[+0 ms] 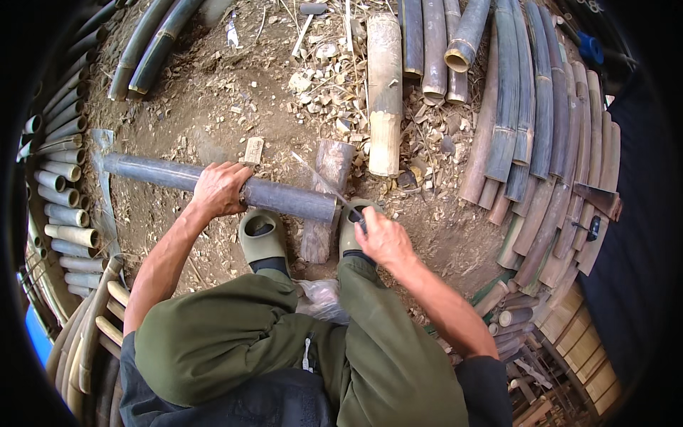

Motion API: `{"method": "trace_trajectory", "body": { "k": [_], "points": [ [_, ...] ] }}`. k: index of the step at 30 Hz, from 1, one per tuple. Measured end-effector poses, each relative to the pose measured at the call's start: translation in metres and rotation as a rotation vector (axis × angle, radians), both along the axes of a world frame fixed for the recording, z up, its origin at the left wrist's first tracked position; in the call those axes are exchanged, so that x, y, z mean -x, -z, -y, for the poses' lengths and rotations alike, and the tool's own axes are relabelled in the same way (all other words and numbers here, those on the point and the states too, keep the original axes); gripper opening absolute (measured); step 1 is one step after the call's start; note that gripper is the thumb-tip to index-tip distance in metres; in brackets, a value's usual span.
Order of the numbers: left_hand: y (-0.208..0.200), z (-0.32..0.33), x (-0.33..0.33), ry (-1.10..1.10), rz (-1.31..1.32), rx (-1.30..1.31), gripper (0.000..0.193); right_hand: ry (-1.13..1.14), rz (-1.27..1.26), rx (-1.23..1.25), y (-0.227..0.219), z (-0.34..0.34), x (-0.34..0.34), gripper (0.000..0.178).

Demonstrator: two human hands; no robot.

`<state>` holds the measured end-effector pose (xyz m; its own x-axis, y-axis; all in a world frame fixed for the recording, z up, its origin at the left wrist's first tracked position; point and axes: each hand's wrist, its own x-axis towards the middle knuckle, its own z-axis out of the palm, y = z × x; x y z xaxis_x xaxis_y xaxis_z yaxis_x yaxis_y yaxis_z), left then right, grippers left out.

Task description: The person uses a saw to cut a segment of bamboo and then uses a large knife to scrape and smooth the surface and edges.

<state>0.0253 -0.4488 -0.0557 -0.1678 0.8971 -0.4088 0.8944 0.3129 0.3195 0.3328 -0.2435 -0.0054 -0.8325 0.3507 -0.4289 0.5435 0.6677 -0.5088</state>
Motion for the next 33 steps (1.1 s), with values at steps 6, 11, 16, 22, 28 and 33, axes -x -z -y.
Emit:
{"method": "trace_trajectory", "body": {
  "k": [6, 11, 16, 22, 28, 33],
  "points": [
    [0.003, 0.012, -0.009, -0.022, -0.080, -0.104, 0.046, 0.084, -0.496, 0.067, -0.046, 0.023, 0.032, 0.029],
    [0.004, 0.010, -0.011, -0.023, -0.120, -0.147, 0.047, 0.036, 0.046, 0.043, 0.008, 0.002, -0.002, 0.028],
    [0.016, 0.026, -0.018, -0.033, -0.216, -0.286, 0.055, 0.099, -0.433, 0.126, -0.039, 0.017, 0.031, 0.028],
    [0.026, 0.024, -0.024, -0.047, -0.296, -0.431, 0.054, 0.045, 0.082, 0.070, 0.004, -0.006, 0.009, 0.029],
    [0.026, 0.034, -0.030, -0.086, -0.304, -0.436, 0.054, 0.040, -0.576, 0.007, -0.029, 0.018, 0.027, 0.032],
    [0.020, 0.029, -0.028, -0.080, -0.344, -0.429, 0.060, 0.050, 0.033, 0.058, 0.020, -0.013, 0.009, 0.027]
  ]
}}
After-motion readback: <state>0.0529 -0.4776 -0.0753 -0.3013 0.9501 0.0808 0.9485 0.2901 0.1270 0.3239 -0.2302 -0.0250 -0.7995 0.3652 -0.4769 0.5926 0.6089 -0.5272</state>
